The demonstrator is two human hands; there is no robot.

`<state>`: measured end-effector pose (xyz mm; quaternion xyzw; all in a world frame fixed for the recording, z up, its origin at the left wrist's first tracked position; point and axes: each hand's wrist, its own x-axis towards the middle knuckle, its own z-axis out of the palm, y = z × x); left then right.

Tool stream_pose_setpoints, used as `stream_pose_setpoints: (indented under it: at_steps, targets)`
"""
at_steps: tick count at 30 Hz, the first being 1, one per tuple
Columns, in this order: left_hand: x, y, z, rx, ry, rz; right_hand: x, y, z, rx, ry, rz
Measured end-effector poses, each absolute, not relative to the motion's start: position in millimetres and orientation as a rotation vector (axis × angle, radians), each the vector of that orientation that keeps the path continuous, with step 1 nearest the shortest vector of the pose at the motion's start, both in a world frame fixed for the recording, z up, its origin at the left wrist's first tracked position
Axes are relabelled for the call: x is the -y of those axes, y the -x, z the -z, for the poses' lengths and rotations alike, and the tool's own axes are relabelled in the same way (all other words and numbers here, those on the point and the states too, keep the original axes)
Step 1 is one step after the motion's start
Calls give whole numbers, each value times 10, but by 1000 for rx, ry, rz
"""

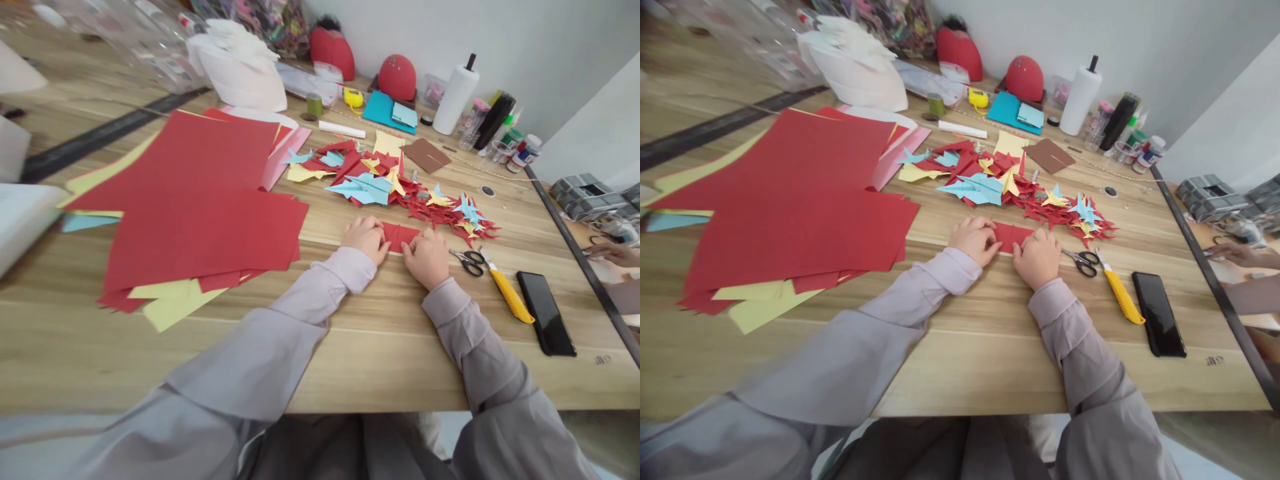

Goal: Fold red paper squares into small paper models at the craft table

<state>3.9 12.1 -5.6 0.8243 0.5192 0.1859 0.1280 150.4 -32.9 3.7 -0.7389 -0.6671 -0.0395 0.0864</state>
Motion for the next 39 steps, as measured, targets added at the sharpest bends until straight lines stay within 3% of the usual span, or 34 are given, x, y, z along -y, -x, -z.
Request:
stream_pose_setpoints:
  at_steps: [39]
  targets:
    - [-63, -23, 87, -1458, -2554, -411, 395, -1498, 35, 2087, 2190, 199]
